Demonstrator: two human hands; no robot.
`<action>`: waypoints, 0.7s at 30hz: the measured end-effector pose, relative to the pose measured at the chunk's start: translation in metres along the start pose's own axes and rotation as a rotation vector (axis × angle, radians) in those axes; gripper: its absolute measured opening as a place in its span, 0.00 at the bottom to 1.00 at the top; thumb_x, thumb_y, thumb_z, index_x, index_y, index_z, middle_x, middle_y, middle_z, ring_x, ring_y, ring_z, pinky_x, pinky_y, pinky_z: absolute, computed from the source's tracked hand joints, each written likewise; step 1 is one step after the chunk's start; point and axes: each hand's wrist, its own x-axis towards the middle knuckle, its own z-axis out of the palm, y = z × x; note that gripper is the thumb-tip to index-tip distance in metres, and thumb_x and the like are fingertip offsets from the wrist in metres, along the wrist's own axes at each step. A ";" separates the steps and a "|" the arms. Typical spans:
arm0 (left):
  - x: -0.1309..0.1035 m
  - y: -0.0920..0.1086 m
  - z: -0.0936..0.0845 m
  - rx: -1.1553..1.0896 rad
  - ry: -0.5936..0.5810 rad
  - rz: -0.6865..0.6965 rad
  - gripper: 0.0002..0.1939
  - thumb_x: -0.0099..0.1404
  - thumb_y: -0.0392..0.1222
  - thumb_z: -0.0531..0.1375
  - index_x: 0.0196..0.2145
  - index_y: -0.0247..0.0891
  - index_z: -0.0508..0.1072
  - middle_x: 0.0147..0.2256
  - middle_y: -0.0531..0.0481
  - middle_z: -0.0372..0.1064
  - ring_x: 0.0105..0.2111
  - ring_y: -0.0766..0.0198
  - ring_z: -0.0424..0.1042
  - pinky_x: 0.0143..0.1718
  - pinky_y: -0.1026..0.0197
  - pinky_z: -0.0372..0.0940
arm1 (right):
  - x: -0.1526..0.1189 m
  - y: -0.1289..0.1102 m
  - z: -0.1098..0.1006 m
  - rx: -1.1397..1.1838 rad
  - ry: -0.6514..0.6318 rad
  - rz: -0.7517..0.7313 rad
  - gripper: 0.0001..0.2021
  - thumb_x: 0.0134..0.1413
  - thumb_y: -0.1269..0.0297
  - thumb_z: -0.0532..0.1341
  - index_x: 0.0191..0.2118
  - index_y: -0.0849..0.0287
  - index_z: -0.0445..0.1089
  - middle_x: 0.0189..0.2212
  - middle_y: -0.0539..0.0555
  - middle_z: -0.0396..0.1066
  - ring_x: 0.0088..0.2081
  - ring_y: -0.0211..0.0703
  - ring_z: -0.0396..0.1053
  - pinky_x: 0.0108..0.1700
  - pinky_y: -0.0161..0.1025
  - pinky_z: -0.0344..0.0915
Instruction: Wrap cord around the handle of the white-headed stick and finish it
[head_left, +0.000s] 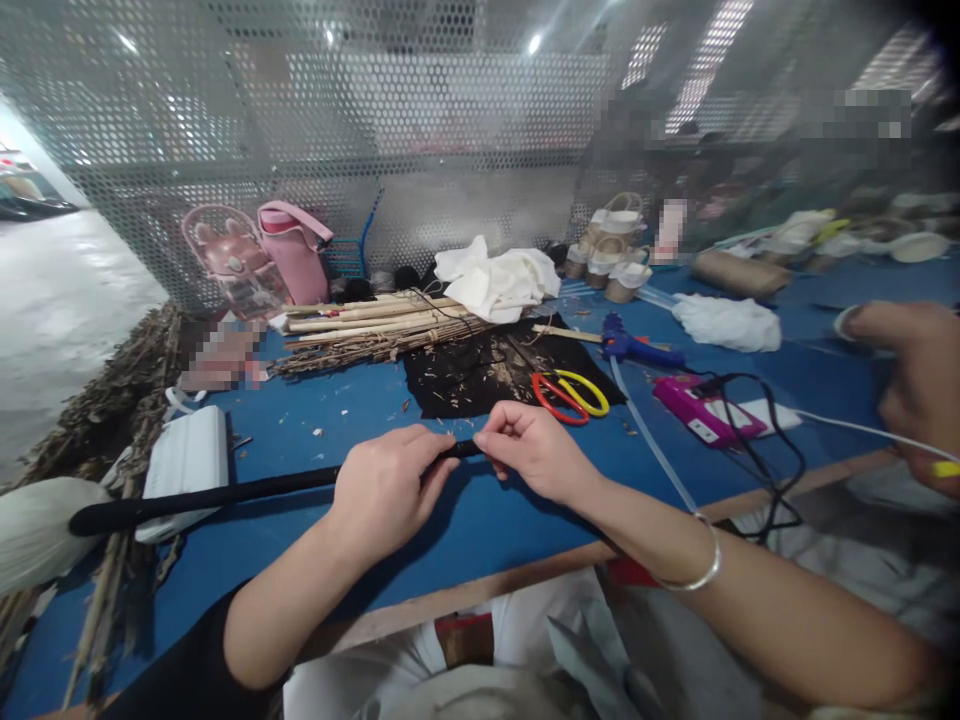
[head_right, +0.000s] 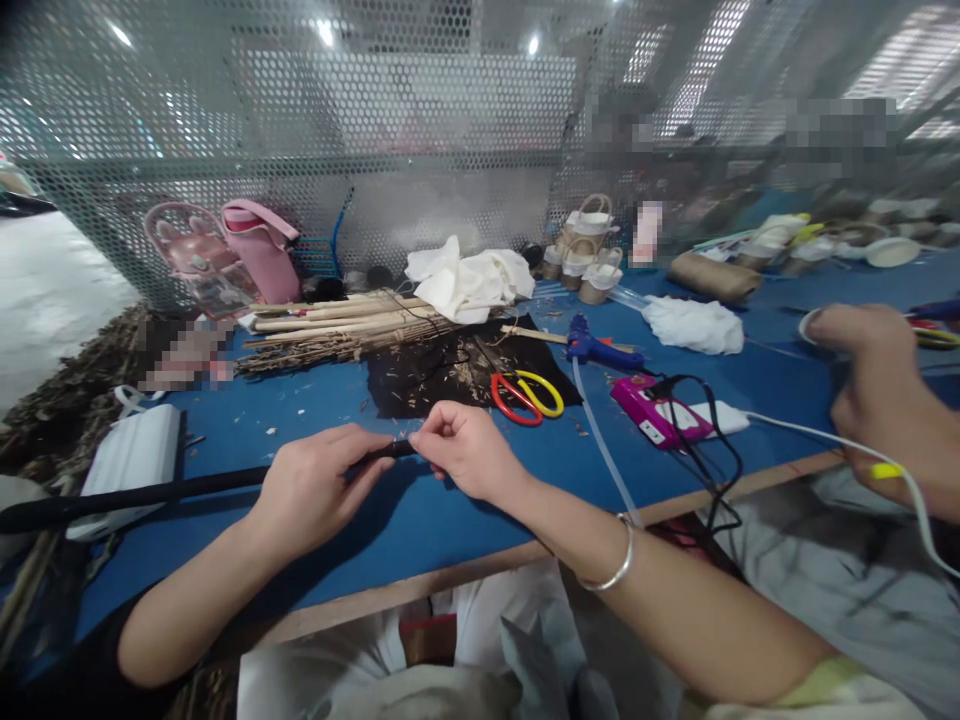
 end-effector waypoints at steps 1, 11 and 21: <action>0.000 0.000 0.001 -0.002 -0.007 0.007 0.12 0.66 0.43 0.52 0.41 0.41 0.72 0.36 0.49 0.73 0.34 0.63 0.72 0.33 0.63 0.63 | 0.001 0.001 0.000 0.053 -0.007 0.052 0.10 0.45 0.63 0.62 0.22 0.59 0.60 0.14 0.44 0.62 0.15 0.30 0.59 0.17 0.29 0.56; 0.001 0.003 -0.002 -0.016 0.025 0.026 0.12 0.65 0.44 0.52 0.42 0.41 0.72 0.36 0.49 0.73 0.34 0.63 0.72 0.33 0.63 0.64 | 0.018 0.006 -0.013 0.419 -0.224 0.583 0.05 0.46 0.68 0.52 0.32 0.60 0.61 0.18 0.49 0.65 0.16 0.35 0.61 0.14 0.29 0.57; 0.000 0.002 -0.003 0.004 0.014 0.018 0.12 0.66 0.44 0.52 0.42 0.41 0.72 0.35 0.49 0.73 0.34 0.63 0.72 0.33 0.63 0.64 | -0.016 -0.017 -0.009 -0.312 -0.107 -0.163 0.10 0.52 0.60 0.59 0.38 0.61 0.69 0.23 0.49 0.66 0.26 0.35 0.63 0.28 0.32 0.59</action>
